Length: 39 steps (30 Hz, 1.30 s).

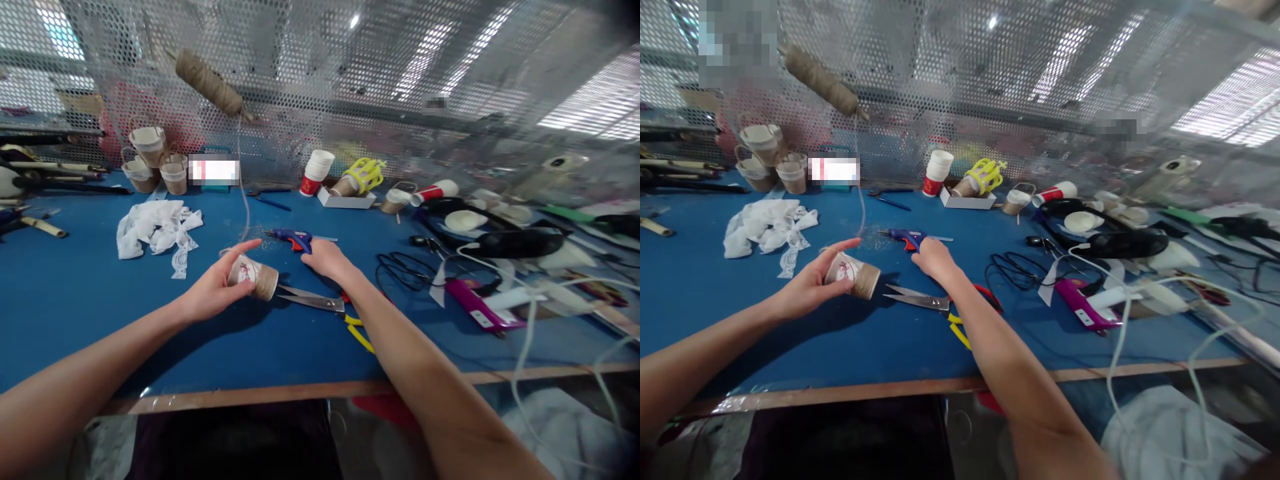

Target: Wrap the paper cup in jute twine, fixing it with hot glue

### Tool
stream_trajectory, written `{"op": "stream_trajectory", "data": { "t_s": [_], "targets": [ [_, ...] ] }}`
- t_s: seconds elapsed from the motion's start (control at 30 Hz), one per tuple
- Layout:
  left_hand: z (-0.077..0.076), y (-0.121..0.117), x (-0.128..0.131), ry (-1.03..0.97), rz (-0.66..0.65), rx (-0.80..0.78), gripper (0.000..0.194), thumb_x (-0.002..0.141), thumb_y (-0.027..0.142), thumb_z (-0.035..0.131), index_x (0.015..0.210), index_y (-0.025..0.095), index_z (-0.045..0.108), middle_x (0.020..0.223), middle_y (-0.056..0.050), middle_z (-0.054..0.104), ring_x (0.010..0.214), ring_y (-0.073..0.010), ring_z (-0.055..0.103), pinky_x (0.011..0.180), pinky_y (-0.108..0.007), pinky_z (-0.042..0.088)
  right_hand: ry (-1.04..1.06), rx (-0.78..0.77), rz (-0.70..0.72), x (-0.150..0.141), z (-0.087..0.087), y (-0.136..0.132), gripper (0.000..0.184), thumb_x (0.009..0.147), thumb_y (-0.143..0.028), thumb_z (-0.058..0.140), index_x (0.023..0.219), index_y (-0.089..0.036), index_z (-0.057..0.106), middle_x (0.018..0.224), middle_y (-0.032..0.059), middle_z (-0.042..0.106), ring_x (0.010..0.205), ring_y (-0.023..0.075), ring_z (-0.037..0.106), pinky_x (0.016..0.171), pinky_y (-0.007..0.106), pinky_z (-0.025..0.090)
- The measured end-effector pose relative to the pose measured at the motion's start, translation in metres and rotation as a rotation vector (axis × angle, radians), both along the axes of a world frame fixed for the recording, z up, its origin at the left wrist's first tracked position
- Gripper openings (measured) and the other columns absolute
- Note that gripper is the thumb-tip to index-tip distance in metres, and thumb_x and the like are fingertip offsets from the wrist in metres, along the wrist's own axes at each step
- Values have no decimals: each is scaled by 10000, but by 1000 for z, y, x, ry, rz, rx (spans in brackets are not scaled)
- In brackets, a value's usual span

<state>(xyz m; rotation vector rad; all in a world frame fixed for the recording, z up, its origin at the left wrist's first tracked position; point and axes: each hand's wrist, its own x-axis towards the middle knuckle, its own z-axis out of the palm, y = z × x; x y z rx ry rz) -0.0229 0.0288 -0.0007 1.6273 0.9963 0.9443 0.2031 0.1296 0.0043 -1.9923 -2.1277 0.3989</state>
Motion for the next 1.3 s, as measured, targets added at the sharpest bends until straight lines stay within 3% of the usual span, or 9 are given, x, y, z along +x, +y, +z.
{"op": "stream_trajectory", "data": {
  "t_s": [0.17, 0.27, 0.4, 0.47, 0.6, 0.73, 0.8, 0.93, 1.3],
  "targets": [
    [-2, 2, -2, 110, 12, 71, 603, 788, 253, 499, 1344, 240, 263, 1093, -45, 511, 712, -97, 463, 708, -239, 396, 200, 12, -29, 5, 20, -9, 241, 664, -156, 536, 891, -103, 601, 673, 77, 642, 590, 175, 589, 528, 260, 420],
    [-4, 3, -3, 139, 25, 91, 605, 790, 245, 492, 1347, 233, 255, 1103, -49, 510, 686, -83, 460, 691, -220, 403, 364, 100, -38, 10, 35, -21, 352, 695, -187, 530, 1041, -125, 535, 846, 67, 641, 662, 137, 589, 579, 240, 449],
    [-7, 4, -2, 160, 19, 119, 602, 788, 220, 481, 1347, 215, 257, 1181, -73, 487, 780, -105, 506, 766, -234, 412, 805, -101, 42, 9, 43, -38, 218, 668, -300, 613, 802, -133, 569, 622, 12, 580, 511, 97, 518, 481, 223, 423],
    [-7, 5, -2, 188, 30, 161, 598, 787, 211, 481, 1344, 202, 264, 1262, -90, 438, 912, -142, 509, 855, -260, 389, 867, -172, 105, 5, 42, -45, 181, 674, -300, 614, 733, -135, 567, 571, -3, 554, 468, 80, 488, 441, 208, 393],
    [-9, 7, -4, 212, 78, 160, 631, 789, 221, 492, 1357, 205, 218, 1287, -101, 417, 987, -181, 499, 882, -303, 393, 782, -163, 241, -3, 38, -63, 172, 720, -300, 574, 799, -148, 579, 572, -7, 564, 446, 85, 473, 422, 220, 395],
    [-11, 10, -5, 176, 107, 117, 635, 796, 236, 490, 1360, 182, 201, 1223, -107, 455, 915, -177, 520, 868, -331, 406, 505, -87, 254, -6, 37, -77, 198, 738, -353, 553, 642, -180, 551, 425, -49, 468, 392, 97, 428, 421, 244, 383],
    [-12, 10, -5, 143, 104, 108, 634, 796, 229, 489, 1359, 164, 203, 1205, -110, 462, 939, -183, 515, 885, -328, 395, 430, -14, 279, -8, 37, -81, 199, 732, -341, 554, 602, -193, 532, 460, -38, 505, 430, 109, 449, 461, 254, 404],
    [-12, 10, -4, 105, 95, 71, 634, 793, 222, 495, 1357, 189, 206, 1207, -97, 464, 927, -179, 522, 852, -315, 414, 378, 28, 319, -10, 34, -84, 186, 739, -323, 531, 594, -206, 527, 553, -11, 580, 512, 137, 502, 542, 272, 447],
    [-13, 11, -5, 138, 88, 81, 627, 803, 207, 471, 1359, 165, 183, 1183, -125, 479, 905, -181, 539, 881, -358, 403, 209, 122, 383, -7, 28, -89, 176, 756, -340, 506, 635, -215, 530, 582, 7, 604, 531, 160, 544, 539, 286, 433]
  ]
}}
